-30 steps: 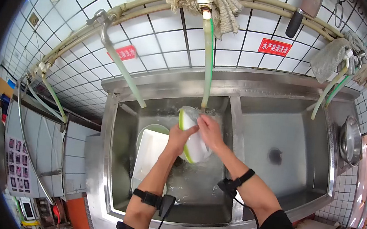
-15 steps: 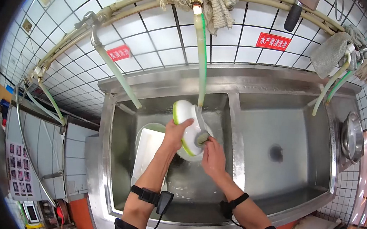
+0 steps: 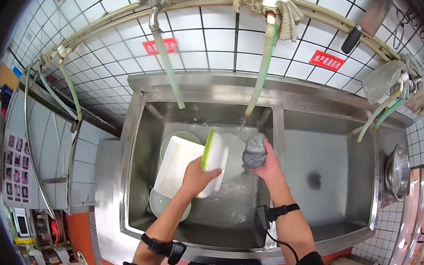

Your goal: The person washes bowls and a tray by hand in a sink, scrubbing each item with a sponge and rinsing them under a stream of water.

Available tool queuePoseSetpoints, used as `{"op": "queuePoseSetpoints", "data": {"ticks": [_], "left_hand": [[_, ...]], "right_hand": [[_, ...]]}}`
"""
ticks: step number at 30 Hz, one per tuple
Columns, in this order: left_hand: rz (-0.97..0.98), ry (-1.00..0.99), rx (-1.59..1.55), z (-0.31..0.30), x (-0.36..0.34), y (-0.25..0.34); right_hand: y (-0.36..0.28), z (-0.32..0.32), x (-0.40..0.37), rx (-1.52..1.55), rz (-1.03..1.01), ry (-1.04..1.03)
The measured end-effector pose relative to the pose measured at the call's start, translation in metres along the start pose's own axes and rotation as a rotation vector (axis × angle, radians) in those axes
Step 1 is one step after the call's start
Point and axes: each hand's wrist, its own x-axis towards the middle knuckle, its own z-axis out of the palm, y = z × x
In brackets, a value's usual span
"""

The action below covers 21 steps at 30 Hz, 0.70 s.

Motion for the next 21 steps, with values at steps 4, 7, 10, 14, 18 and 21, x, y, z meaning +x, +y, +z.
{"op": "queuePoseSetpoints", "data": {"ticks": [4,7,10,14,18,21], "left_hand": [[-0.058,0.048,-0.014,-0.014,-0.059,-0.007],[-0.1,0.089,-0.071,-0.018,-0.103,-0.012],[-0.157,0.146,-0.199,-0.03,-0.142,-0.007],[-0.17,0.253,-0.237,-0.049,-0.186,0.004],[-0.176,0.392,-0.408,-0.074,-0.219,0.017],[-0.098,0.492,-0.426,-0.089,-0.236,0.021]], "right_hand": [[0.018,-0.018,0.039,0.037,0.029,0.102],[0.015,-0.016,0.086,0.108,0.092,-0.049],[0.007,0.053,0.058,-0.322,-0.326,0.061],[0.002,0.065,0.113,-0.664,-0.547,0.302],[-0.023,0.072,0.057,-1.206,-0.755,0.404],[-0.055,0.067,0.032,-1.482,-0.771,0.188]]}}
